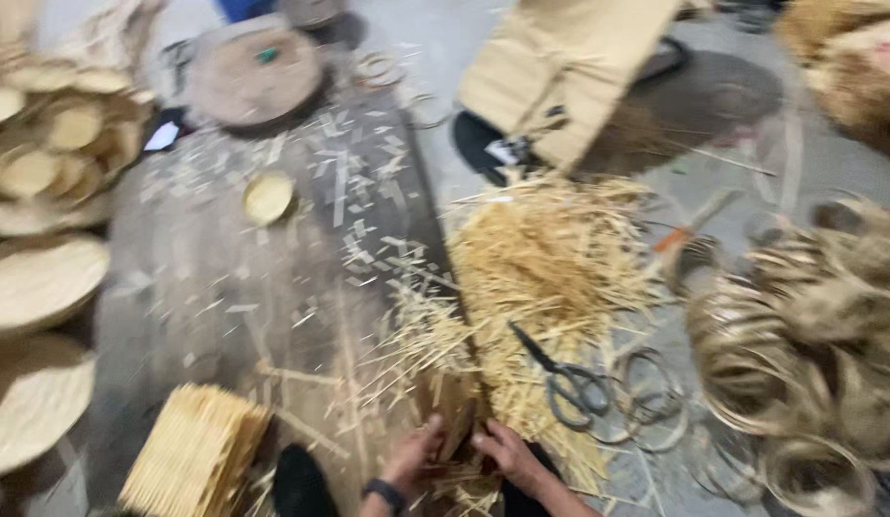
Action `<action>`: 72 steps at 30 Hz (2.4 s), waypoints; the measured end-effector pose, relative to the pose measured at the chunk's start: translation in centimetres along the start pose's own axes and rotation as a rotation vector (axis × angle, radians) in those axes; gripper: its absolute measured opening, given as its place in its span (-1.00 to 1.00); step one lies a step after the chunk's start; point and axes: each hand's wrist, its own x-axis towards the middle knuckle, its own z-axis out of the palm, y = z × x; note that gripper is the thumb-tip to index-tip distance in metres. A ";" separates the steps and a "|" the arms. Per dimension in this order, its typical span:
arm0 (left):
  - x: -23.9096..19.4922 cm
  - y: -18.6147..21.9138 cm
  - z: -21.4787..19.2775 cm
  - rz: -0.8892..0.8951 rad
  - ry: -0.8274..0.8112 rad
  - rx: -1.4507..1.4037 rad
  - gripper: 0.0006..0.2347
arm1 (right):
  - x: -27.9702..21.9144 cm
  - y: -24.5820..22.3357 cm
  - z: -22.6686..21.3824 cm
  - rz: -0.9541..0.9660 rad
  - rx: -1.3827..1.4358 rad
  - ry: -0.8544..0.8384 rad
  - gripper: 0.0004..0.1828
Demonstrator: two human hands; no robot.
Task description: The person sits on the floor and weaves small round bamboo mats using pre-cut strips and circular frames. They place a frame on a woven base, tuck the edges under, and trim the excess material with scissors. The finished mats are stacked on the left side of the workspace.
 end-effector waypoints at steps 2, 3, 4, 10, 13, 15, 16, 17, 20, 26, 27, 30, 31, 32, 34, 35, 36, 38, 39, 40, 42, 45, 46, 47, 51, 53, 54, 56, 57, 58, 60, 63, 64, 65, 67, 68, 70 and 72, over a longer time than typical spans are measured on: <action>0.3 -3.0 1.2 0.143 0.304 0.075 -0.53 | 0.5 -0.8 0.9 0.122 0.178 -0.037 -0.47; 0.8 -3.1 1.3 0.296 0.390 0.087 -0.56 | 0.5 -1.1 1.3 0.168 0.293 -0.031 -0.42; 0.8 -3.3 0.9 0.440 0.470 0.107 -0.57 | 0.4 -1.2 1.8 0.216 0.410 -0.011 -0.37; -4.2 2.9 -2.1 0.829 0.852 1.078 -0.59 | 2.1 -0.5 2.4 0.327 0.035 0.126 -0.62; -10.8 9.4 -7.3 0.826 1.185 1.633 -0.65 | 2.3 -0.5 3.2 0.266 0.157 0.136 -0.69; -14.0 11.8 -10.3 0.648 1.542 1.649 -0.60 | 2.4 -0.9 4.2 0.347 0.172 0.145 -0.68; -15.2 12.9 -12.0 0.711 1.794 1.768 -0.57 | 2.4 -1.1 4.4 0.384 0.180 0.152 -0.68; -16.5 13.2 -13.6 0.544 1.723 1.649 -0.59 | 2.6 -1.4 4.5 0.366 0.164 0.147 -0.67; -19.4 13.7 -17.0 0.572 1.547 1.444 -0.63 | 2.4 -1.3 4.4 0.347 0.134 0.149 -0.66; -22.6 15.6 -17.2 0.309 1.385 1.283 -0.82 | 2.0 0.4 3.3 0.338 0.123 0.175 -0.63; -23.0 15.6 -16.2 0.339 1.405 1.257 -0.83 | 2.0 0.5 3.2 0.334 0.121 0.169 -0.63; -23.7 15.0 -13.4 0.480 1.351 1.173 -0.83 | 2.0 0.6 3.0 0.394 0.109 0.198 -0.67; -23.3 14.8 -12.5 0.655 1.344 1.318 -0.86 | 2.1 0.6 2.9 0.426 0.101 0.216 -0.69; -22.8 14.4 -11.9 0.830 1.325 1.462 -0.90 | 2.0 0.8 2.9 0.413 0.104 0.213 -0.69; -21.0 13.3 -10.7 0.967 1.117 1.543 -0.94 | 2.2 1.3 2.8 0.385 0.113 0.209 -0.68; -19.9 12.8 -10.3 1.121 1.035 1.619 -0.92 | 2.3 1.5 2.7 0.372 0.123 0.195 -0.68; -18.8 12.3 -10.1 1.278 0.942 1.687 -0.84 | 2.3 1.7 2.4 0.357 0.131 0.183 -0.68; -17.6 11.6 -10.4 1.175 0.816 1.664 -0.89 | 2.1 2.2 2.4 0.343 0.147 0.167 -0.68; -17.2 11.4 -10.6 1.125 0.753 1.649 -0.91 | 2.0 2.3 2.3 0.344 0.153 0.162 -0.68; -17.0 11.4 -10.8 1.085 0.757 1.616 -0.92 | 1.9 2.3 2.2 0.344 0.162 0.159 -0.68; -16.9 11.9 -10.5 1.006 0.761 1.550 -0.91 | 1.7 2.3 2.2 0.345 0.160 0.150 -0.69; -18.4 14.0 -8.2 1.012 0.958 1.195 -0.88 | 1.5 1.8 2.7 0.328 0.151 0.179 -0.68; -19.2 15.2 -6.8 1.176 1.051 1.198 -0.89 | 1.4 1.3 3.1 0.318 0.145 0.196 -0.67; -19.9 16.3 -5.2 1.341 1.143 1.195 -0.91 | 1.1 0.7 3.3 0.276 0.073 0.250 -0.69; -21.4 16.4 1.8 1.743 1.021 1.368 -0.93 | 0.0 -3.2 3.5 0.087 -0.039 0.352 -0.60; -19.6 14.0 5.0 1.435 0.777 1.532 -0.89 | -0.3 -4.9 3.2 0.052 0.185 0.265 -0.51; -18.8 12.1 6.3 1.313 0.632 1.648 -0.89 | -0.1 -5.5 2.9 0.064 0.393 0.172 -0.46; -17.1 7.6 8.8 1.391 0.364 1.683 -0.88 | -0.1 -5.4 2.4 0.069 0.434 0.124 -0.52; -16.6 5.8 9.3 1.588 0.237 1.595 -0.85 | 0.5 -4.9 2.3 0.065 0.267 0.169 -0.61; -16.3 4.5 9.3 1.588 0.208 1.622 -0.83 | 1.1 -4.3 2.2 0.063 0.100 0.209 -0.68; -15.8 2.7 9.1 1.588 0.148 1.676 -0.78 | 1.8 -3.3 1.8 0.033 -0.050 0.254 -0.70; -14.1 2.2 7.5 1.093 0.197 1.507 -0.95 | 2.2 -2.7 1.5 0.011 -0.161 0.277 -0.73; -13.1 2.1 6.8 1.020 0.486 1.416 -0.86 | 2.4 -2.6 1.6 0.005 -0.178 0.275 -0.75; -11.9 2.0 6.0 0.937 0.766 1.308 -0.74 | 2.5 -2.6 1.5 0.007 -0.207 0.280 -0.76; -8.9 2.5 2.9 0.717 0.942 0.785 -0.51 | 2.7 -2.3 1.5 0.014 -0.264 0.288 -0.77; -7.6 2.4 1.2 0.626 0.809 0.660 -0.57 | 2.8 -2.0 1.4 0.032 -0.263 0.291 -0.77; -5.2 2.0 -2.2 0.443 0.538 0.416 -0.70 | 3.0 -1.4 1.3 0.066 -0.260 0.300 -0.76; -3.8 0.9 -4.0 0.438 0.523 0.392 -0.69 | 3.2 -1.0 1.3 0.033 -0.230 0.294 -0.74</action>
